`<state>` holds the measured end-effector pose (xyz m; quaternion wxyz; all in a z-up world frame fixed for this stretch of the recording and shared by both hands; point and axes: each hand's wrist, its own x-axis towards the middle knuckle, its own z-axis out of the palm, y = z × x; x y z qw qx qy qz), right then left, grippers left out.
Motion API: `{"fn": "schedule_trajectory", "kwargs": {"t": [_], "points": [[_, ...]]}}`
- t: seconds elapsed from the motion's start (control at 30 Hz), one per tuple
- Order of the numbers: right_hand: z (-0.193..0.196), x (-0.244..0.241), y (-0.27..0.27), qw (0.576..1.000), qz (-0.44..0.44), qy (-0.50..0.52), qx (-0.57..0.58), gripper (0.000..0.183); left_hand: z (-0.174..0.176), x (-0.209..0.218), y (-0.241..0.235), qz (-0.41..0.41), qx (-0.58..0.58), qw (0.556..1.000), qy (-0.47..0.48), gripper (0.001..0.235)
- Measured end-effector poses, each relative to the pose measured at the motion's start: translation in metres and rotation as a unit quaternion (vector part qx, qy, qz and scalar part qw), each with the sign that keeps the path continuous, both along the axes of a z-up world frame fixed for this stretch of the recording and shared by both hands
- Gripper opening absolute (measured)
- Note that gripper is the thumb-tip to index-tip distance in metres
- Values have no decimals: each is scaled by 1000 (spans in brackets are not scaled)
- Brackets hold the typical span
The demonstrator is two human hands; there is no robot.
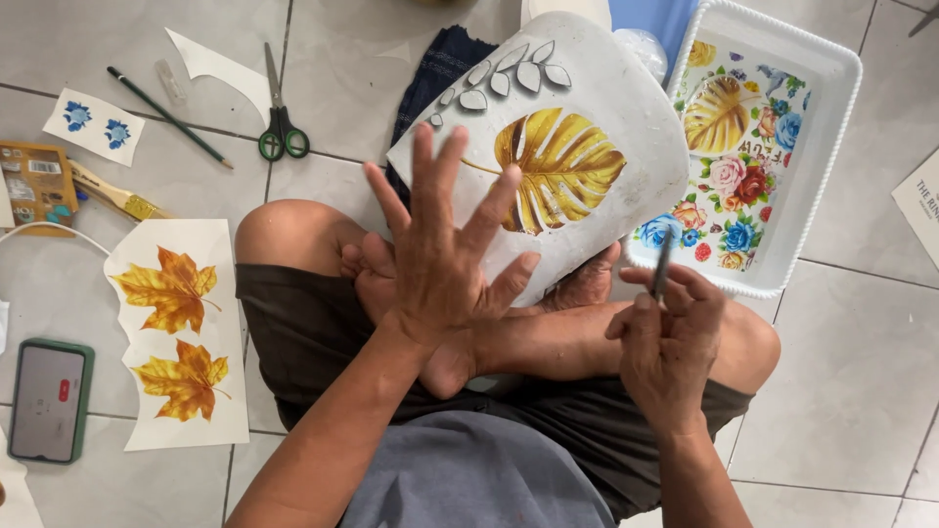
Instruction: The person sits on the floor and uses a craft knife to carve a monstera leaf design into a white cylindrical object. They carefully trace the leaf's veins and edges, occasionally rotating the object to access different angles.
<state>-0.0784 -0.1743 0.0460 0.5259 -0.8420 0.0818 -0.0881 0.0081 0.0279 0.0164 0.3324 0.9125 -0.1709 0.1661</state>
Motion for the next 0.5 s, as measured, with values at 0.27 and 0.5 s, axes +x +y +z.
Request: {"fn": "schedule_trajectory", "kwargs": {"t": [0.27, 0.5], "points": [[13, 20, 17, 971, 99, -73, -206, 31, -16, 3, -3, -82, -33, 993, -76, 51], [22, 33, 38, 962, 135, -112, -211, 27, -19, 5, -4, -76, -35, 991, -100, 47]]}}
